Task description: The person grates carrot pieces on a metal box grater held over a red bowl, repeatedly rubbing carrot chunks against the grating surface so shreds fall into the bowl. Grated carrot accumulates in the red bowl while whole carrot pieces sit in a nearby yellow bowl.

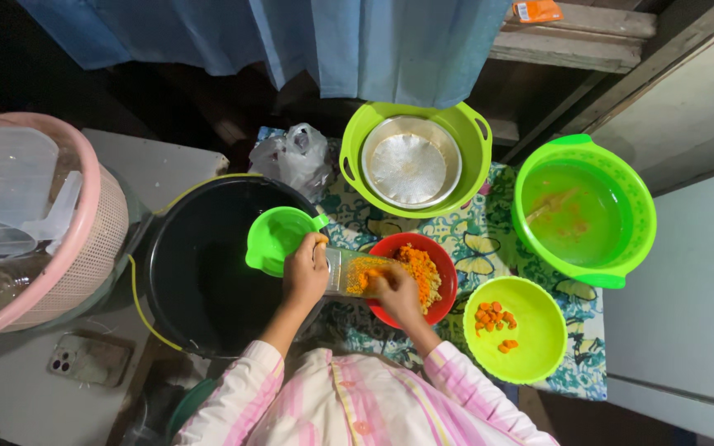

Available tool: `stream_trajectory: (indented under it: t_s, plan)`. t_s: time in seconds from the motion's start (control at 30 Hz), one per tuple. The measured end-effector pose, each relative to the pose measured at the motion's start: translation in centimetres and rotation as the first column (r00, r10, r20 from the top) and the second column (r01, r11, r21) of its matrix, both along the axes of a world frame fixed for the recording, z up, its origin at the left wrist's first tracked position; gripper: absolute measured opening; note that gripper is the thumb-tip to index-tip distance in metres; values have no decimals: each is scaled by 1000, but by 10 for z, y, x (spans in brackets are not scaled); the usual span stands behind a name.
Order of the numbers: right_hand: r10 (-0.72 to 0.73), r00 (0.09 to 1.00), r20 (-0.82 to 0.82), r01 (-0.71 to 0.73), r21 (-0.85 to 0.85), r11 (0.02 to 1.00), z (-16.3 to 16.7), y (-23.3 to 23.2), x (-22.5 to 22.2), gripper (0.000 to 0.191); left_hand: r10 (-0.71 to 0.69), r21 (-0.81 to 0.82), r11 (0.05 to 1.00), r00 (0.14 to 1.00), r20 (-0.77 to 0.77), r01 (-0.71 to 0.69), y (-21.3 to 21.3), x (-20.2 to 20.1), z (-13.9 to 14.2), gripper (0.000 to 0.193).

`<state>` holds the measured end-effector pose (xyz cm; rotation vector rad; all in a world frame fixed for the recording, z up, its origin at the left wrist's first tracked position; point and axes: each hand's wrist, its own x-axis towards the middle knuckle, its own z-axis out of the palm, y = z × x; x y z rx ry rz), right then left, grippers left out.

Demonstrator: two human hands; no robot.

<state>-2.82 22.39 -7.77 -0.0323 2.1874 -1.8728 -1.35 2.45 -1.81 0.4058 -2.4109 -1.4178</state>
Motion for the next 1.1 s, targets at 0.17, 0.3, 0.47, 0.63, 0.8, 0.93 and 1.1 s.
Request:
stream_trajectory:
  t_s: [0.17,0.3,0.47,0.63,0.8,0.93,1.1]
  plan:
    - [-8,987,-162,34,158,987,21,-37,19,12,-10,-9,1000,1000,6,10,0,0,0,12]
    - [-117,951,-286,196,263,945,9,-15,2,13,-6,-23,1000,1000,21,6,1,-1,2,11]
    - [-183,960,-214,279,641,715,-7,34,-18,20,-13,-9,1000,999,-31,12,1,-5,1,10]
    - [-115,925,-361,306,532,790,-2,31,-12,17,-2,-8,1000,1000,-24,2,1,-5,-1,10]
    - [-80,935,-346,196,316,928,2,9,3,16,-5,-15,1000,999,-45,4,1,-4,2,11]
    - [-82,931,-356,174,235,956,-5,11,4,18,4,-24,1000,1000,30,-4,2,-2,4,11]
    - [-291,953,81,270,203,941,-6,9,7,14,-9,-16,1000,1000,-26,8,2,-1,4,10]
